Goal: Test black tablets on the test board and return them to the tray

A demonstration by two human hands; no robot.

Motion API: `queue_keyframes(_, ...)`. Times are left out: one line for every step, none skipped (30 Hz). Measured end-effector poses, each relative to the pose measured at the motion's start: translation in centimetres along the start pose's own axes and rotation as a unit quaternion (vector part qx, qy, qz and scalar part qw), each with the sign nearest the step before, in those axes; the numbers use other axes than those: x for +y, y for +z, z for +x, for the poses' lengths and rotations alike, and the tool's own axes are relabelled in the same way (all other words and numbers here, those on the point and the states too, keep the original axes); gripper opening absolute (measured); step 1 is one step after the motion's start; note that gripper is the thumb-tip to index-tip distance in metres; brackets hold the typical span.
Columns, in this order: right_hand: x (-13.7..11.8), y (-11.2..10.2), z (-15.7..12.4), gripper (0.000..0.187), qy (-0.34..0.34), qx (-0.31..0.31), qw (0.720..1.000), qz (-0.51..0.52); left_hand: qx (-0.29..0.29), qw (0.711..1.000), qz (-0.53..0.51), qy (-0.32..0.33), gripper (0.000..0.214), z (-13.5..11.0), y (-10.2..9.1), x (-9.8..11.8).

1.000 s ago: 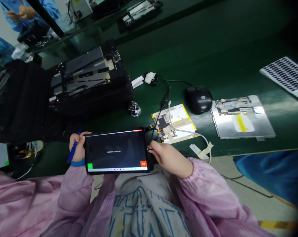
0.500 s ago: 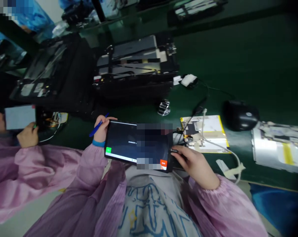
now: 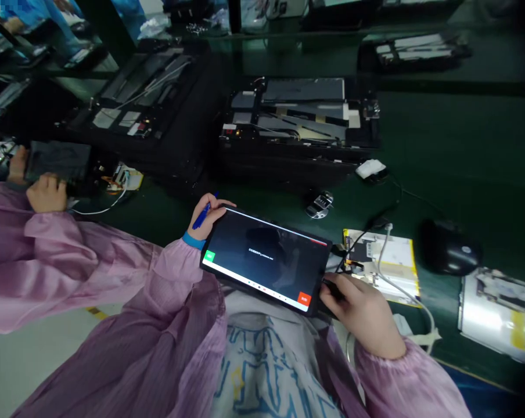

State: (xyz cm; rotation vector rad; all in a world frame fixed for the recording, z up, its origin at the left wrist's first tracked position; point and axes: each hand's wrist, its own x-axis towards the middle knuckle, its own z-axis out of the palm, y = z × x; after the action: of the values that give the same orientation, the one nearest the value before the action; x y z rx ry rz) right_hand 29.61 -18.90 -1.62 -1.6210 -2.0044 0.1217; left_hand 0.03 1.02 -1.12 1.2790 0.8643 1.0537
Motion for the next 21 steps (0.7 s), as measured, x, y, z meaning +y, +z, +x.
queue_keyframes(-0.1, 0.0, 0.1, 0.018, -0.003, 0.003, 1.000, -0.010, -0.005, 1.000, -0.003, -0.005, 0.036, -0.1, 0.0, 0.0)
queue_keyframes(-0.1, 0.0, 0.1, 0.017, -0.003, 0.007, 1.000, -0.013, -0.010, 1.000, -0.006, -0.008, 0.037, -0.1, 0.0, 0.1)
queue_keyframes(-0.2, -0.1, 0.1, 0.017, 0.002, 0.012, 1.000, -0.009, -0.013, 1.000, -0.010, -0.009, 0.038, -0.1, 0.0, 0.2)
queue_keyframes(-0.3, -0.2, 0.1, 0.018, 0.014, 0.018, 1.000, 0.002, -0.015, 1.000, -0.012, -0.008, 0.038, -0.1, 0.0, 0.2)
queue_keyframes(-0.4, -0.5, 0.1, 0.019, 0.034, 0.026, 0.999, 0.018, -0.016, 1.000, -0.016, -0.007, 0.039, -0.1, 0.1, 0.3)
queue_keyframes(-0.4, -0.7, 0.1, 0.020, 0.065, 0.037, 0.997, 0.037, -0.019, 1.000, -0.019, -0.006, 0.039, -0.1, 0.1, 0.3)
queue_keyframes(-0.5, -1.0, 0.1, 0.021, 0.106, 0.050, 0.991, 0.058, -0.021, 1.000, -0.022, -0.005, 0.039, -0.1, 0.1, 0.4)
queue_keyframes(-0.5, -1.3, 0.4, 0.022, 0.156, 0.069, 0.982, 0.083, -0.022, 0.999, -0.024, -0.005, 0.039, -0.1, 0.1, 0.4)
queue_keyframes(-0.4, -1.6, 0.7, 0.023, 0.211, 0.099, 0.966, 0.115, -0.024, 0.999, -0.025, -0.004, 0.039, -0.1, 0.2, 0.4)
queue_keyframes(-0.3, -1.9, 1.2, 0.024, 0.265, 0.139, 0.942, 0.151, -0.025, 0.999, -0.025, -0.004, 0.039, -0.1, 0.2, 0.4)
queue_keyframes(-0.2, -2.1, 1.9, 0.025, 0.307, 0.182, 0.914, 0.192, -0.026, 0.999, -0.025, -0.003, 0.038, -0.1, 0.1, 0.4)
queue_keyframes(-0.2, -2.3, 2.6, 0.028, 0.330, 0.214, 0.889, 0.234, -0.027, 0.999, -0.026, -0.002, 0.038, -0.1, 0.1, 0.4)
queue_keyframes(-0.3, -2.3, 3.4, 0.036, 0.333, 0.230, 0.875, 0.267, -0.027, 0.999, -0.028, 0.000, 0.038, -0.1, 0.1, 0.4)
queue_keyframes(-0.6, -2.1, 4.3, 0.049, 0.317, 0.227, 0.877, 0.281, -0.028, 0.999, -0.032, 0.001, 0.038, -0.1, 0.1, 0.3)
queue_keyframes(-1.2, -1.8, 5.1, 0.063, 0.286, 0.207, 0.894, 0.274, -0.027, 0.999, -0.039, 0.002, 0.038, -0.1, 0.1, 0.2)
queue_keyframes(-2.2, -1.4, 5.7, 0.072, 0.241, 0.177, 0.921, 0.250, -0.025, 0.999, -0.046, 0.002, 0.038, -0.1, 0.1, 0.1)
queue_keyframes(-3.6, -0.8, 6.3, 0.075, 0.183, 0.141, 0.949, 0.215, -0.022, 0.998, -0.054, 0.002, 0.037, -0.2, 0.1, 0.0)
queue_keyframes(-5.3, 0.0, 6.6, 0.070, 0.121, 0.106, 0.972, 0.172, -0.018, 0.998, -0.060, 0.003, 0.036, -0.2, 0.0, -0.2)
queue_keyframes(-7.2, 0.8, 6.8, 0.061, 0.041, 0.066, 0.986, 0.148, -0.014, 0.998, -0.064, 0.003, 0.035, -0.2, 0.0, -0.3)
queue_keyframes(-9.2, 1.8, 6.9, 0.056, -0.033, 0.003, 0.990, 0.139, -0.010, 0.998, -0.067, 0.003, 0.033, -0.3, 0.0, -0.4)
queue_keyframes(-11.1, 2.7, 6.8, 0.054, -0.086, -0.057, 0.986, 0.132, -0.007, 0.998, -0.069, 0.003, 0.032, -0.4, 0.0, -0.5)
